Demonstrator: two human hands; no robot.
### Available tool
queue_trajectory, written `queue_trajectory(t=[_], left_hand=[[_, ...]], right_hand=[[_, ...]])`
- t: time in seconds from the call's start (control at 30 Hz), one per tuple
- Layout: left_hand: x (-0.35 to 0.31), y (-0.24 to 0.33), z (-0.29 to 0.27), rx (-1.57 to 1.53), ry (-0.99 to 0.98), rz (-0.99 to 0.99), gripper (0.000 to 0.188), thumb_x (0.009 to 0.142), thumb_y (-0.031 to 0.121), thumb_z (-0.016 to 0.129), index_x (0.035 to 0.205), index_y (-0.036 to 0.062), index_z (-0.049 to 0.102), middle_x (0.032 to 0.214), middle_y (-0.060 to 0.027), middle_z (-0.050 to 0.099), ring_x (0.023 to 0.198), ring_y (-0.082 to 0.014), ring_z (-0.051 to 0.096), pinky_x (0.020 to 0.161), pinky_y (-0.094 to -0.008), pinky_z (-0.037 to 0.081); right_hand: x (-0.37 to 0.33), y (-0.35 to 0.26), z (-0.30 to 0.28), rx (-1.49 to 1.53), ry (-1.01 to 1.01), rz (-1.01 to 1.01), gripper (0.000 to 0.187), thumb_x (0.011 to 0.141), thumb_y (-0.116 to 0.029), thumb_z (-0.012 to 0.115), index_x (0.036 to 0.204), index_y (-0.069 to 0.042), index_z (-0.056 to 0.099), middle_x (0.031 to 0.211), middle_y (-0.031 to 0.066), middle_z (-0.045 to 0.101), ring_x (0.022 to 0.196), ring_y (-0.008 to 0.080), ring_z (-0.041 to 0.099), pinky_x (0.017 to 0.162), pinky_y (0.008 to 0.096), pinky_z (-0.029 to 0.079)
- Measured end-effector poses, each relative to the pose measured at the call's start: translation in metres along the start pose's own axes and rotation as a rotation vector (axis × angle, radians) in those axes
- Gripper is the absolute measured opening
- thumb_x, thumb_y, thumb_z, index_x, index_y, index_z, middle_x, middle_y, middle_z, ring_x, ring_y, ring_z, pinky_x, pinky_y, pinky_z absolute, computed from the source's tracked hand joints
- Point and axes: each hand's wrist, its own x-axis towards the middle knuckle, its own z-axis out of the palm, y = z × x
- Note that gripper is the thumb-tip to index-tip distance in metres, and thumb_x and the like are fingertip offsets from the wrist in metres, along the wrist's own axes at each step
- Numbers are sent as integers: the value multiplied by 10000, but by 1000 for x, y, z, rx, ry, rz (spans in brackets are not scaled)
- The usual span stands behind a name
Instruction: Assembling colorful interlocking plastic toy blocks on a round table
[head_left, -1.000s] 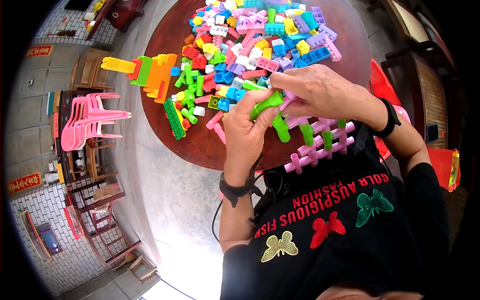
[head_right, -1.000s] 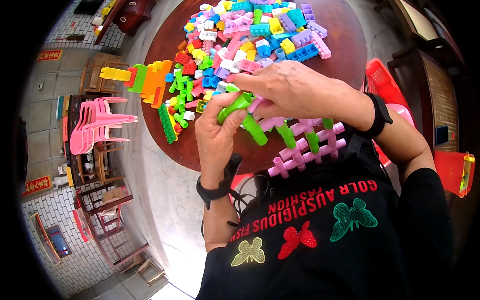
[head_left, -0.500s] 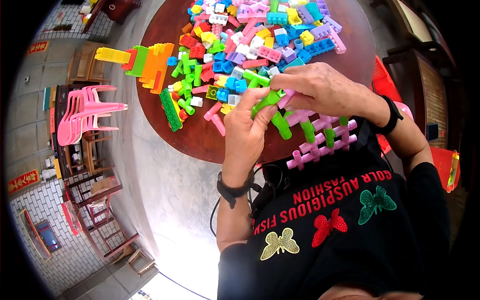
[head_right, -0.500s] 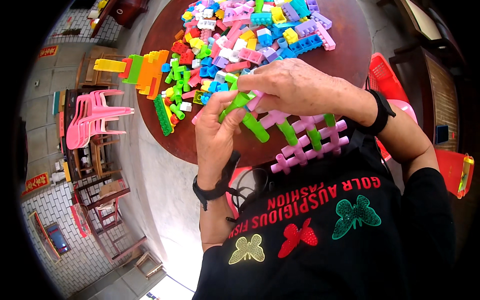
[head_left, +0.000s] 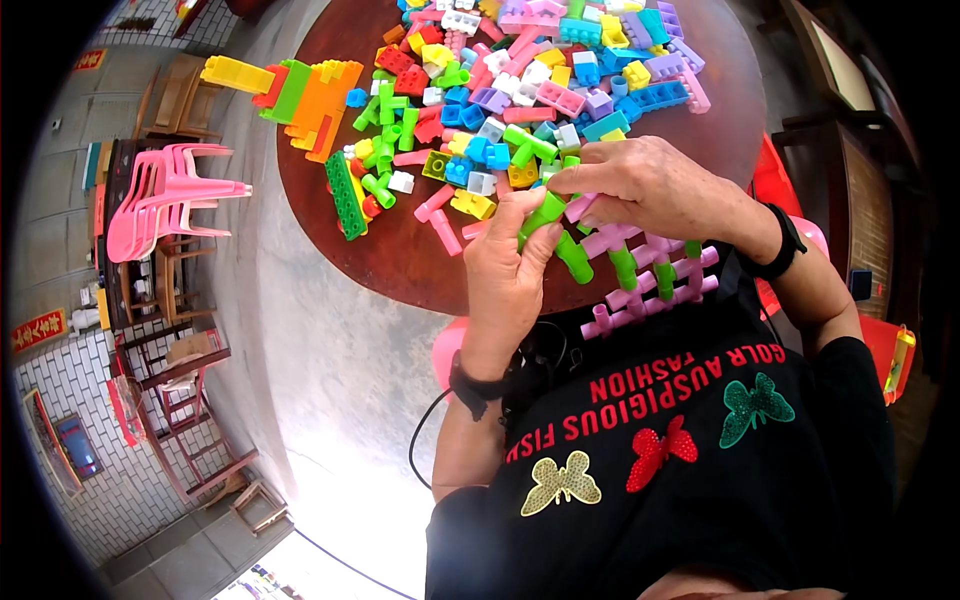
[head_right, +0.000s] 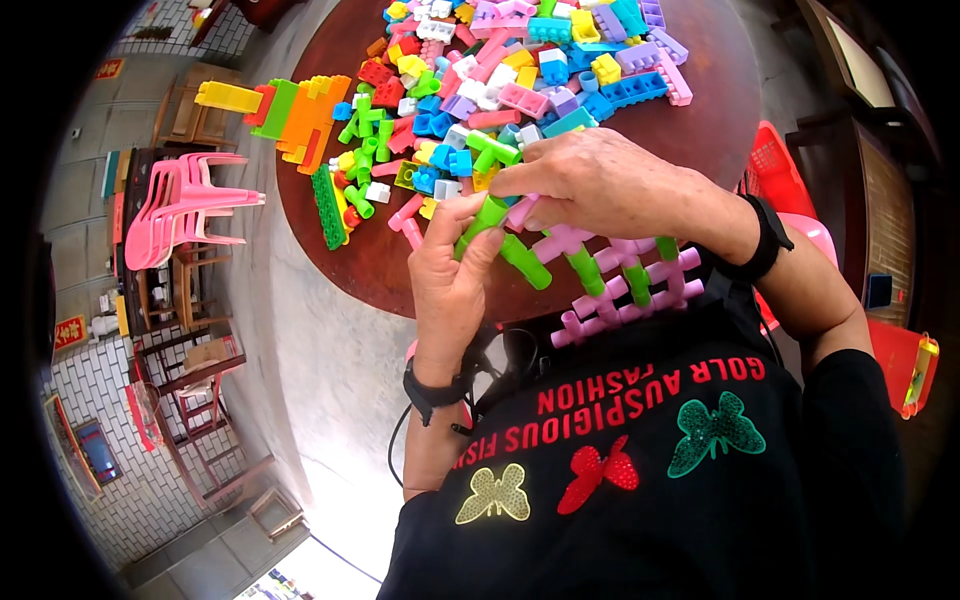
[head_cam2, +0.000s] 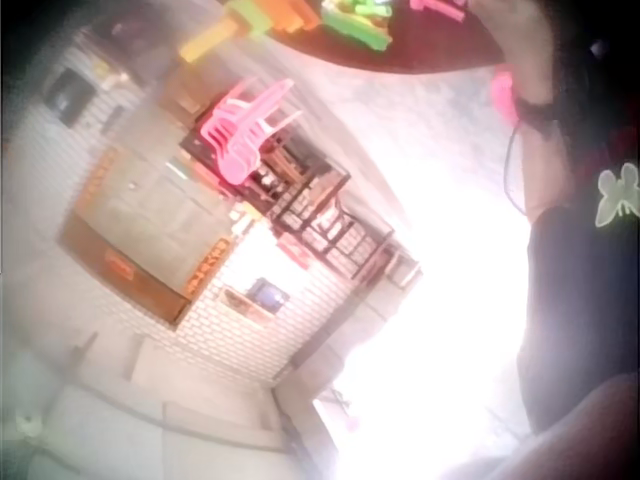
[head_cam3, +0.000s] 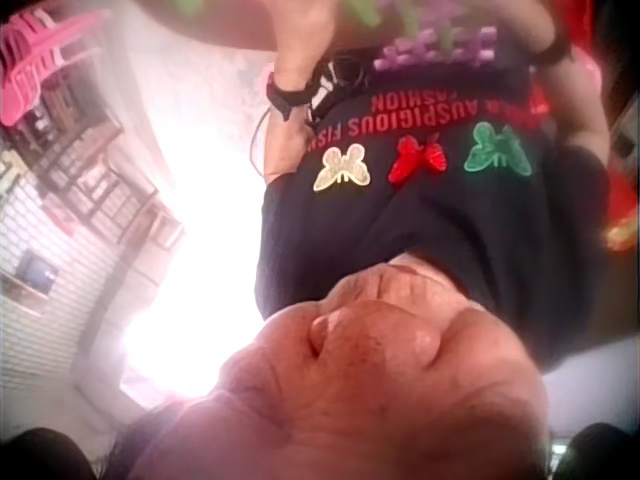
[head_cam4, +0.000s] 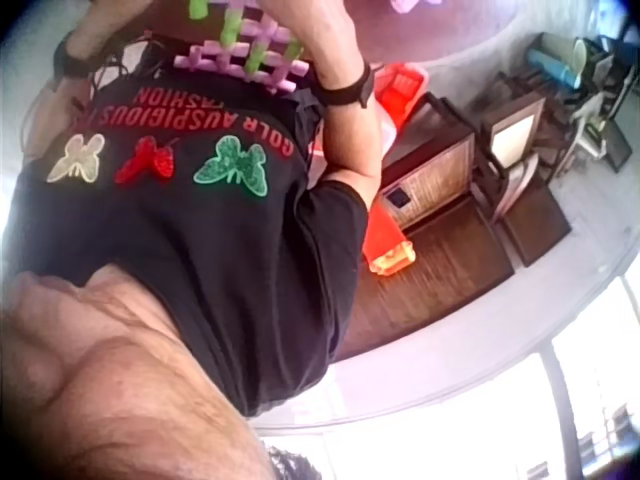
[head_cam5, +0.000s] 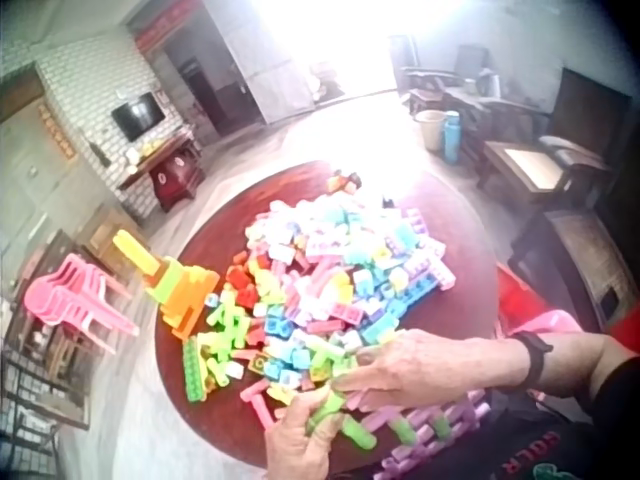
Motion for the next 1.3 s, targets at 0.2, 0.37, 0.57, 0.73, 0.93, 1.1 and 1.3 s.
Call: queue_trajectory(t=[0.2, 0.37, 0.57, 0.73, 0.93, 1.1, 1.3], left_hand=[[-8, 10, 6, 102, 120, -37, 230, 883, 136, 623, 1083, 42, 557, 911, -108, 652, 818, -182, 637, 709, -295, 486], [-7, 17, 16, 143, 258, -108, 219, 907, 176, 588, 1079, 49, 539, 855, -143, 635, 730, -284, 644, 644, -343, 481], [8, 21, 0, 336, 40, -76, 232, 873, 177, 599, 1059, 46, 557, 813, -174, 633, 719, -364, 617, 586, -372, 453], [11, 25, -2, 330, 26, -112, 243, 845, 146, 626, 1057, 42, 567, 772, -139, 627, 656, -276, 614, 563, -342, 444], [1, 4, 8, -435, 184, -114, 213, 875, 81, 613, 1078, 31, 571, 913, -64, 621, 699, -110, 587, 563, -214, 462], [13, 27, -24, -421, 306, 97, 295, 865, 59, 619, 1144, -10, 555, 968, -70, 625, 768, -110, 601, 602, -213, 489], [31, 32, -36, 3, -149, -203, 245, 825, 59, 632, 1064, 5, 622, 868, -39, 657, 783, -85, 592, 691, -240, 477]], right_hand=[[1, 0, 4, -47, -3, -22, 230, 823, -163, 610, 1027, -59, 590, 815, 121, 560, 744, 339, 584, 607, 423, 441], [3, -1, 1, -66, -10, -14, 204, 841, -185, 607, 991, -61, 545, 823, 128, 575, 745, 350, 589, 603, 427, 442], [3, -3, 2, -14, 48, 55, 274, 825, -209, 633, 982, -42, 483, 778, 125, 573, 728, 341, 589, 607, 420, 436], [3, -2, -1, -22, 1, -35, 294, 808, -195, 642, 1013, -43, 496, 820, 123, 574, 762, 347, 585, 611, 418, 438], [1, 0, -12, 9, 33, -28, 246, 829, -173, 611, 1018, -58, 505, 849, 124, 573, 795, 344, 585, 627, 416, 439], [-2, 7, -12, -23, 52, -33, 226, 851, -177, 592, 1019, -58, 497, 869, 126, 582, 805, 343, 588, 634, 420, 438], [-1, 6, -10, -20, 34, -29, 251, 854, -187, 596, 1029, -54, 474, 881, 123, 586, 811, 337, 592, 628, 421, 433]])
